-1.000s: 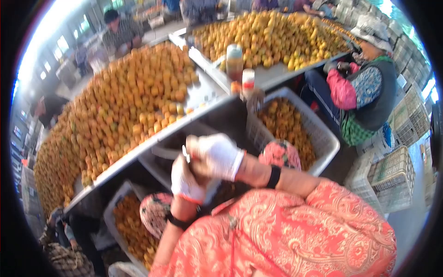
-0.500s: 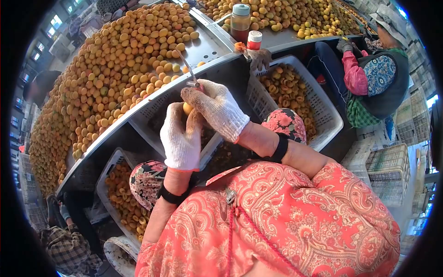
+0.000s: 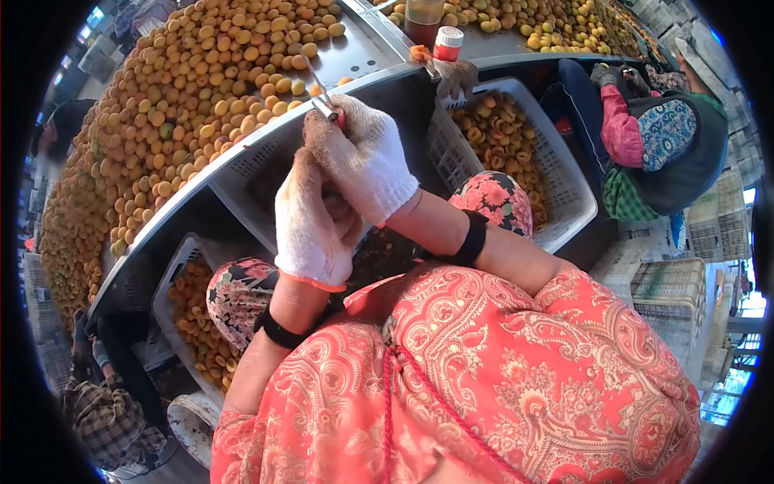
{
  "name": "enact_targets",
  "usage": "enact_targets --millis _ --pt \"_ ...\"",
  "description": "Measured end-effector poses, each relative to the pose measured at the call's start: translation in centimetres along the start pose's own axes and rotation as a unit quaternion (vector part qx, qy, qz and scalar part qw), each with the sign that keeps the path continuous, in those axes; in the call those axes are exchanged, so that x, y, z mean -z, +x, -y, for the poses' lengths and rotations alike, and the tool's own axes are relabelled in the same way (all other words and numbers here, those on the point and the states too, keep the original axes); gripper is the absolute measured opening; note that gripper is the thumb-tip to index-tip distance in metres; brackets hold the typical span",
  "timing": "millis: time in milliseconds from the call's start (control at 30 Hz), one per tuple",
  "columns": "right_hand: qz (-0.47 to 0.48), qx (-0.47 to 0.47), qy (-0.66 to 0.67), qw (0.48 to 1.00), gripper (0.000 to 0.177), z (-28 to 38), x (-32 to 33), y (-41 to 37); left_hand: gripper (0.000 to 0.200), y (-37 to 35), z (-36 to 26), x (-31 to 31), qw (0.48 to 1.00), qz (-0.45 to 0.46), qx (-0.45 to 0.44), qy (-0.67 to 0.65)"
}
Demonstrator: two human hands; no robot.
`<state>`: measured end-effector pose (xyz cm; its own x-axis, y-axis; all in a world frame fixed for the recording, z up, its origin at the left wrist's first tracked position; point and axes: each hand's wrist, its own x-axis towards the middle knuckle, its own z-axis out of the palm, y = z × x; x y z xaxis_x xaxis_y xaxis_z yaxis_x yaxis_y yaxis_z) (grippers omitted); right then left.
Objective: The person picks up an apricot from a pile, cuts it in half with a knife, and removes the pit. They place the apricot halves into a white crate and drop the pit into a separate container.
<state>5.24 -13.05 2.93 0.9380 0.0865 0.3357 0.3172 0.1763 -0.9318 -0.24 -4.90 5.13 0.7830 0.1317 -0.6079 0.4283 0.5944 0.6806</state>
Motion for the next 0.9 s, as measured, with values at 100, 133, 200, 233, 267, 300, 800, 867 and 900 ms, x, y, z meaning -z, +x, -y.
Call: enact_targets --millis 100,133,200,233,267,300,800,867,900 --pt "-0.001 0.025 -0.045 0.999 0.017 -0.1 0.6 0.0 0.037 0.5 -0.1 0.6 0.999 0.029 0.034 -0.008" --pt "0.001 0.053 -0.090 0.995 0.017 -0.1 0.8 0.2 0.040 0.4 -0.2 0.4 0.998 0.033 0.055 -0.028" --pt "0.007 0.105 -0.164 0.981 0.015 0.0 1.0 0.3 0.045 0.4 -0.5 -0.3 0.997 0.039 0.063 -0.035" --pt "0.007 0.104 -0.165 0.981 0.015 0.0 1.1 0.2 0.049 0.4 -0.7 -0.5 0.996 0.046 0.068 -0.040" --pt "0.033 0.173 -0.211 0.961 0.015 0.1 1.2 0.0 0.054 -0.2 -0.8 -0.5 0.996 0.029 0.073 -0.036" --pt "0.058 0.241 -0.255 0.935 0.014 0.1 1.2 -0.2 0.051 0.6 -0.3 0.4 0.993 0.075 0.061 -0.071" --pt "0.036 -0.109 -0.029 0.993 0.026 0.4 0.9 -1.0 0.037 1.0 0.8 2.3 0.929 0.145 -0.310 0.141" --pt "0.023 -0.089 0.013 0.996 0.024 0.1 0.6 -1.1 0.036 1.0 0.5 2.5 0.932 0.167 -0.290 0.141" --pt "0.023 -0.089 0.014 0.996 0.024 0.1 0.5 -1.2 0.035 1.0 0.4 2.2 0.945 0.167 -0.263 0.097"
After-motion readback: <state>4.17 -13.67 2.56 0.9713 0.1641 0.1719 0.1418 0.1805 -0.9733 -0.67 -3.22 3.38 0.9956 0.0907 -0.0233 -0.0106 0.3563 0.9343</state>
